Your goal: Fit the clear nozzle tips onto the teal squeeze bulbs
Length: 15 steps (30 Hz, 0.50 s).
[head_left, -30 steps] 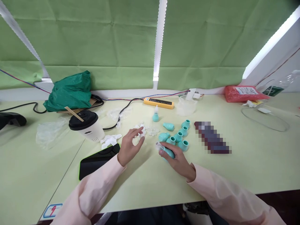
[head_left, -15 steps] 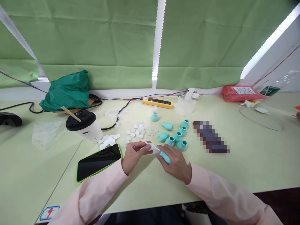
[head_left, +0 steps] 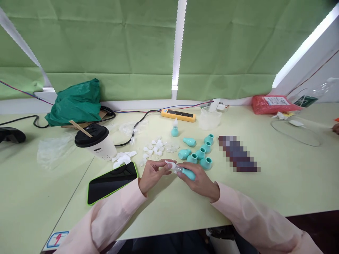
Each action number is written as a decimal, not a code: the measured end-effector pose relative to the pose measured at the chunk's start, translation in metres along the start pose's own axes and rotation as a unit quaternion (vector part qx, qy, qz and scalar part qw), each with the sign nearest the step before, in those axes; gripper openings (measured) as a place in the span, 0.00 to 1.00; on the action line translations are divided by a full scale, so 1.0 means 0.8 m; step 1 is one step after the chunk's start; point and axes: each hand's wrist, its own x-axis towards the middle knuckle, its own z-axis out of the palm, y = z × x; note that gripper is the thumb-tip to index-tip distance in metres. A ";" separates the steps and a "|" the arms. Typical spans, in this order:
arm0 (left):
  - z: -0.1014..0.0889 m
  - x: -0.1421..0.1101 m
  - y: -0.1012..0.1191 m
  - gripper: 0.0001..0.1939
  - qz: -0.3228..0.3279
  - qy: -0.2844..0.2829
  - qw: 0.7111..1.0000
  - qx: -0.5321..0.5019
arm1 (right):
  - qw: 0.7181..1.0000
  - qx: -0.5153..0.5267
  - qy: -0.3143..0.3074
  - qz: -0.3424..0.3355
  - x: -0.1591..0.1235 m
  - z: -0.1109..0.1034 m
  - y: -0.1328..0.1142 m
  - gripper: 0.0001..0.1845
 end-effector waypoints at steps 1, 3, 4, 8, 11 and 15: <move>0.000 0.000 0.002 0.14 0.005 -0.008 1.000 0.006 | 1.000 0.007 -0.005 0.002 0.002 -0.002 -0.002 0.08; -0.002 0.000 0.010 0.16 0.027 -0.020 0.999 0.019 | 1.000 0.011 -0.005 0.006 0.008 -0.010 -0.008 0.08; -0.006 0.000 0.015 0.18 0.044 -0.010 0.998 0.032 | 1.000 0.006 0.008 0.001 0.013 -0.016 -0.012 0.08; -0.032 0.003 0.030 0.19 0.130 0.132 0.954 0.236 | 0.988 -0.061 0.140 -0.027 0.048 -0.055 -0.022 0.09; -0.053 0.007 0.031 0.15 0.124 0.172 0.829 0.517 | 0.976 -0.123 0.182 0.007 0.089 -0.086 -0.009 0.09; -0.068 0.011 0.024 0.15 0.043 0.111 0.688 0.716 | 0.950 -0.249 0.134 0.134 0.137 -0.103 0.037 0.09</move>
